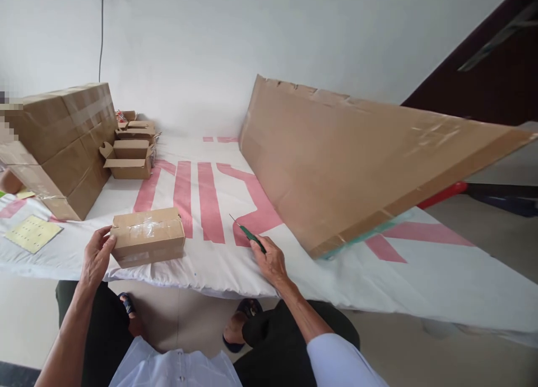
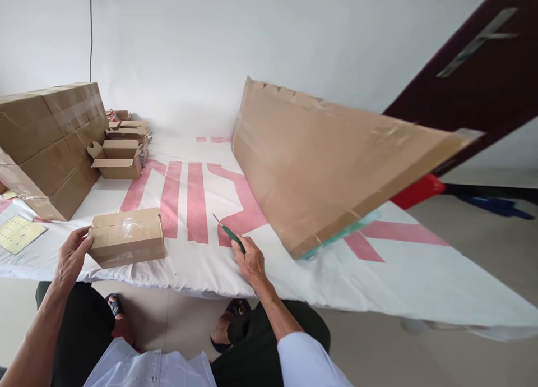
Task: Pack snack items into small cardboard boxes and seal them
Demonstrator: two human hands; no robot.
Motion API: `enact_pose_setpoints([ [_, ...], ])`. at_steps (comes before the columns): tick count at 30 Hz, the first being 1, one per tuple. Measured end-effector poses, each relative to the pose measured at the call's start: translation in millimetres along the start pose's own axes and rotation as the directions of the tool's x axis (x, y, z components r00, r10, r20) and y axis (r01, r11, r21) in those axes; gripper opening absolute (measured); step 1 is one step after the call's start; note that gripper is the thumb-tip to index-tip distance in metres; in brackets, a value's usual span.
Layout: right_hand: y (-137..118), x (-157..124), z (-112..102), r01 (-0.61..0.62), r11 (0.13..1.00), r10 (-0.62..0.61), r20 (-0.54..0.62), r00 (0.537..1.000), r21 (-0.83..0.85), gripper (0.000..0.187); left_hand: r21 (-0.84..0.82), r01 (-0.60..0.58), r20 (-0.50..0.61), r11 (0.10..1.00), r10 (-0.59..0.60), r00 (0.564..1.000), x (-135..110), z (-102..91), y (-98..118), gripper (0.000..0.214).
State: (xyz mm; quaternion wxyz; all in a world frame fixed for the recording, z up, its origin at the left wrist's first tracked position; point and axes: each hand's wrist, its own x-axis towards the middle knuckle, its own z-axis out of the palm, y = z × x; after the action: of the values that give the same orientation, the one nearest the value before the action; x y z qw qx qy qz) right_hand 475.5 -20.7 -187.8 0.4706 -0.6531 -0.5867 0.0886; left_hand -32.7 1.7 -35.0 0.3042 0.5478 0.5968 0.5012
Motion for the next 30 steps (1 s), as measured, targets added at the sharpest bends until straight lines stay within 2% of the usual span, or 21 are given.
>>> enact_pose_setpoints([
  [3, -10.1, -3.7, 1.6, -0.034, 0.999, 0.034, 0.002, 0.999, 0.043, 0.048, -0.064, 0.018, 0.009, 0.998, -0.017, 1.000, -1.3, -0.8, 1.5, 0.071],
  [6, -25.2, -7.7, 4.4, -0.127, 0.983, 0.126, 0.017, 0.992, 0.136, 0.054, -0.111, 0.009, 0.022, 0.994, -0.006, 1.000, -1.5, -1.1, 1.9, 0.074],
  [10, -53.2, -10.3, 9.9, -0.332, 0.903, 0.313, 0.113, 0.943, 0.273, 0.065, -0.175, 0.064, 0.050, 0.983, -0.056, 0.997, 2.3, -2.7, -1.0, 0.076],
  [12, -70.0, -9.2, 13.2, -0.394, 0.860, 0.357, 0.170, 0.918, 0.323, 0.068, -0.221, 0.103, 0.065, 0.970, -0.091, 0.994, 5.2, -3.5, -1.5, 0.074],
  [16, -101.2, -4.0, 18.8, -0.377, 0.822, 0.291, 0.254, 0.922, 0.428, 0.069, -0.272, 0.120, 0.083, 0.955, -0.101, 0.991, 10.0, -4.3, 4.6, 0.062],
  [19, -115.2, 1.5, 21.4, -0.363, 0.823, 0.249, 0.297, 0.922, 0.437, 0.067, -0.291, 0.122, 0.126, 0.949, -0.089, 0.988, 12.5, -5.6, 11.7, 0.057],
  [21, -120.5, 7.1, 22.0, -0.362, 0.821, 0.254, 0.286, 0.924, 0.441, 0.064, -0.285, 0.132, 0.151, 0.949, -0.092, 0.984, 14.1, -7.9, 14.2, 0.060],
  [23, -123.7, 14.4, 20.7, -0.360, 0.803, 0.283, 0.227, 0.932, 0.475, 0.061, -0.261, 0.136, 0.163, 0.956, -0.095, 0.982, 16.1, -11.0, 14.2, 0.065],
  [25, -124.0, 22.1, 16.9, -0.364, 0.760, 0.345, 0.140, 0.928, 0.539, 0.060, -0.232, 0.124, 0.162, 0.965, -0.087, 0.983, 19.9, -14.3, 12.3, 0.068],
  [27, -120.3, 27.4, 10.9, -0.386, 0.683, 0.425, 0.092, 0.900, 0.620, 0.064, -0.212, 0.112, 0.162, 0.971, -0.079, 0.984, 26.2, -16.3, 10.4, 0.069],
  [29, -113.6, 28.7, 4.1, -0.423, 0.605, 0.444, 0.155, 0.882, 0.674, 0.066, -0.219, 0.127, 0.158, 0.967, -0.093, 0.983, 33.1, -16.3, 10.4, 0.070],
  [30, -110.0, 28.6, 0.4, -0.440, 0.603, 0.432, 0.191, 0.881, 0.666, 0.065, -0.226, 0.139, 0.161, 0.964, -0.104, 0.981, 35.8, -15.7, 11.5, 0.070],
])
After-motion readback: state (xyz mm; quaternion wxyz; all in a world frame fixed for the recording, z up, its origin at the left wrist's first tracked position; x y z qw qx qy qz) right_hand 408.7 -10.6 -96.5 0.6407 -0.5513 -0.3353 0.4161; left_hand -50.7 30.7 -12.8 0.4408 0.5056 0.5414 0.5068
